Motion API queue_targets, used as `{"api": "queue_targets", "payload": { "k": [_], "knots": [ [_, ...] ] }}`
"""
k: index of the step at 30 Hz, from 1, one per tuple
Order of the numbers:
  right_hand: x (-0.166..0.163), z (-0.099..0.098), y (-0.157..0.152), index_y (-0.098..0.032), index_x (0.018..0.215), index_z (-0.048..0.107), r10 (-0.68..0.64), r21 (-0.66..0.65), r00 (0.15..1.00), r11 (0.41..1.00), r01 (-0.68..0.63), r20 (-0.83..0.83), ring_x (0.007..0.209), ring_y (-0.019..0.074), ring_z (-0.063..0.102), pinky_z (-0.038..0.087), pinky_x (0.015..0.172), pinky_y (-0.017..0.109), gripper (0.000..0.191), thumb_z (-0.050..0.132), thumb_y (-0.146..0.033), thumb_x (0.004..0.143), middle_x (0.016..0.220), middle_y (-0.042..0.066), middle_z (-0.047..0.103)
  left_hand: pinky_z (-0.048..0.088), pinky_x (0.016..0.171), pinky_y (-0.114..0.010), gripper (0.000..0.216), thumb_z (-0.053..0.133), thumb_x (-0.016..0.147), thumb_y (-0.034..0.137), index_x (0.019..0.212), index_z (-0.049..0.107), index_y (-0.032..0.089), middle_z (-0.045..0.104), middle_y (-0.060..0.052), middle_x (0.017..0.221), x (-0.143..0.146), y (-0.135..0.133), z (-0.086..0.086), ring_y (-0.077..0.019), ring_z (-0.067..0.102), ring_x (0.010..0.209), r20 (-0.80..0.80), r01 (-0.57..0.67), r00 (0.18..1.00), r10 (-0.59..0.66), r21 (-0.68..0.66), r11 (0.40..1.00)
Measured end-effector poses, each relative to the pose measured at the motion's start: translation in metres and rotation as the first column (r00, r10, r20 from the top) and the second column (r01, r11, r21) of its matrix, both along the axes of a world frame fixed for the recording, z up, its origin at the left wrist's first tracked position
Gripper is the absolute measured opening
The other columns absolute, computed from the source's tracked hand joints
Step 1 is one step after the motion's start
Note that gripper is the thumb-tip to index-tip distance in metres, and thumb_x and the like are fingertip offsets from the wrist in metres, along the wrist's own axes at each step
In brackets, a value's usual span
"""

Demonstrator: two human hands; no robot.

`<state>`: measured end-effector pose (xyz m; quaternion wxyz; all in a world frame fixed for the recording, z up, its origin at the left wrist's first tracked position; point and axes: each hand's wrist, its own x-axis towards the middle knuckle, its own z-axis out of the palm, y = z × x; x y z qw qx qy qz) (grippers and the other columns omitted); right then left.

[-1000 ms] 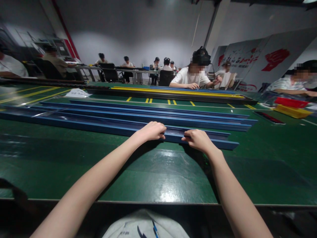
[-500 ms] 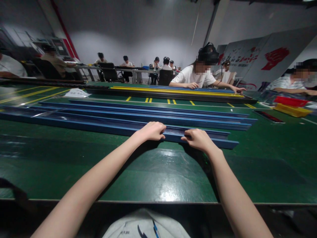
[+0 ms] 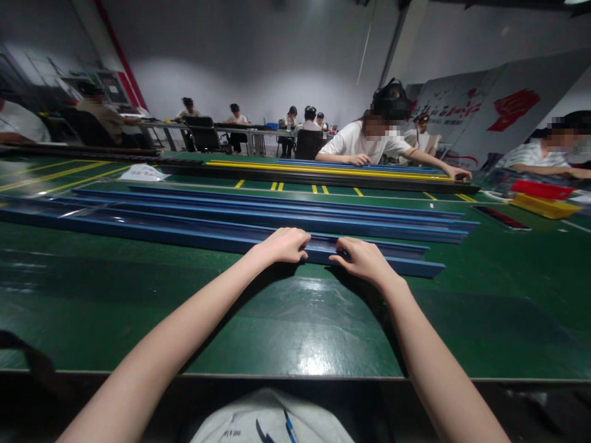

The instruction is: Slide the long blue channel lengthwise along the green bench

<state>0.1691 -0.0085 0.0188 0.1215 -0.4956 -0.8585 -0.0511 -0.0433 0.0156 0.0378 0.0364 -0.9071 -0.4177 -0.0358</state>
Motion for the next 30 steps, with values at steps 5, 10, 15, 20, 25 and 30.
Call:
{"api": "queue_targets", "payload": {
  "k": [5, 10, 15, 20, 25, 30],
  "knots": [
    [-0.003, -0.005, 0.002, -0.018, 0.089, 0.051, 0.002, 0.030, 1.000, 1.000, -0.001, -0.017, 0.079, 0.0173, 0.054, 0.032, 0.060, 0.024, 0.022, 0.047, -0.039, 0.082, 0.090, 0.007, 0.061, 0.038, 0.057, -0.025, 0.012, 0.056, 0.075, 0.032, 0.077, 0.055, 0.020, 0.064, -0.004, 0.088, 0.000, 0.000, 0.000, -0.0205, 0.060, 0.079, -0.003, 0.010, 1.000, -0.010, 0.005, 1.000],
    [-0.002, -0.007, 0.006, -0.018, 0.087, 0.051, -0.014, 0.001, 1.000, 1.000, 0.014, -0.017, 0.078, 0.0174, 0.053, 0.033, 0.061, 0.025, 0.023, 0.047, -0.040, 0.081, 0.088, 0.006, 0.060, 0.039, 0.058, -0.025, 0.013, 0.056, 0.075, 0.032, 0.079, 0.055, 0.019, 0.064, -0.005, 0.090, 0.000, 0.000, 0.000, -0.0210, 0.060, 0.081, -0.009, -0.002, 1.000, 0.002, 0.001, 1.000],
    [-0.001, -0.007, 0.009, -0.018, 0.086, 0.051, -0.031, -0.027, 0.999, 0.999, 0.032, 0.010, 0.073, 0.0172, 0.053, 0.032, 0.060, 0.025, 0.026, 0.048, -0.043, 0.081, 0.084, 0.007, 0.061, 0.040, 0.059, -0.026, 0.014, 0.056, 0.075, 0.033, 0.079, 0.056, 0.019, 0.064, -0.005, 0.090, 0.000, -0.001, 0.000, -0.0214, 0.060, 0.082, -0.009, -0.013, 1.000, 0.013, -0.010, 1.000],
    [-0.001, -0.007, 0.011, -0.018, 0.085, 0.052, -0.045, -0.049, 0.998, 0.998, 0.047, 0.036, 0.072, 0.0173, 0.055, 0.031, 0.058, 0.025, 0.028, 0.047, -0.046, 0.081, 0.084, 0.007, 0.062, 0.040, 0.060, -0.025, 0.014, 0.056, 0.075, 0.033, 0.080, 0.056, 0.020, 0.064, -0.005, 0.091, 0.000, -0.001, 0.001, -0.0208, 0.060, 0.082, -0.007, -0.016, 1.000, 0.016, -0.010, 1.000],
    [0.000, -0.005, 0.011, -0.019, 0.083, 0.051, -0.043, -0.069, 0.998, 0.997, 0.046, 0.040, 0.069, 0.0166, 0.055, 0.029, 0.056, 0.024, 0.029, 0.046, -0.048, 0.081, 0.082, 0.005, 0.063, 0.039, 0.058, -0.025, 0.015, 0.056, 0.075, 0.033, 0.080, 0.055, 0.020, 0.064, -0.005, 0.090, -0.001, 0.000, 0.001, -0.0206, 0.060, 0.080, -0.013, -0.006, 1.000, 0.006, -0.006, 1.000],
    [0.000, -0.004, 0.009, -0.019, 0.084, 0.052, -0.019, -0.037, 0.999, 0.999, 0.021, 0.040, 0.073, 0.0169, 0.054, 0.029, 0.056, 0.024, 0.028, 0.045, -0.046, 0.082, 0.085, 0.006, 0.062, 0.037, 0.056, -0.025, 0.015, 0.056, 0.075, 0.034, 0.079, 0.055, 0.020, 0.064, -0.004, 0.090, -0.001, 0.000, 0.000, -0.0208, 0.060, 0.079, -0.011, -0.001, 1.000, 0.001, -0.004, 1.000]
  ]
}}
